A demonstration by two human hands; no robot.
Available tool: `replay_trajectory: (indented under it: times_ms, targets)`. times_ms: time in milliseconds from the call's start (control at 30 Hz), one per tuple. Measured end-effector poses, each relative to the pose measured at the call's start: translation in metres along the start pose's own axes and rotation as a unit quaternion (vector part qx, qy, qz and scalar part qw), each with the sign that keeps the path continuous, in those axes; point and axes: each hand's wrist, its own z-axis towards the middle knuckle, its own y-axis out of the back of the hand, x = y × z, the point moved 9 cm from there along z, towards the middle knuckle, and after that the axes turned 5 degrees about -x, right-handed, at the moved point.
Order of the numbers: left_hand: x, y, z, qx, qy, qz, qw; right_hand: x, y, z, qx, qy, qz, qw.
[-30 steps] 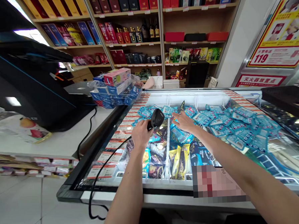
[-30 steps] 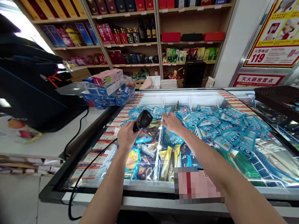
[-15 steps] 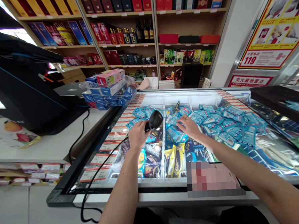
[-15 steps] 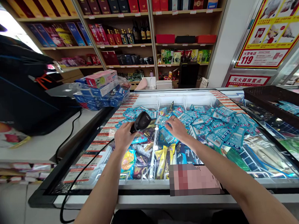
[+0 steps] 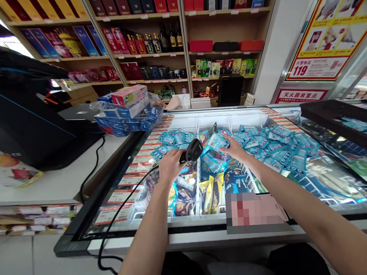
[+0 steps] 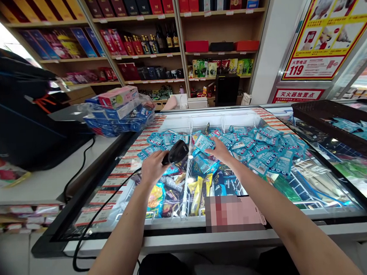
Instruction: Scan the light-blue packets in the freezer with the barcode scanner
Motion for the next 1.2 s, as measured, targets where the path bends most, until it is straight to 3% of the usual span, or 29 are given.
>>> replay_trajectory:
  times_ms: [333,600,1200]
  targets:
    - [-0.015,-0.004,0.0,0.03,-0.021,-0.005,0.999,0.011,0.007,-0.011,-0.057,0.019,0.112,0.992]
    - [-0.026,-0.002,0.001,0.041,-0.028,-0.028,0.998,0.019,0.011,-0.015,-0.042,0.021,0.087,0.995]
    - [-0.028,0.001,0.002,0.025,-0.028,-0.022,0.999,0.016,0.009,-0.013,-0.044,0.03,0.088,0.995]
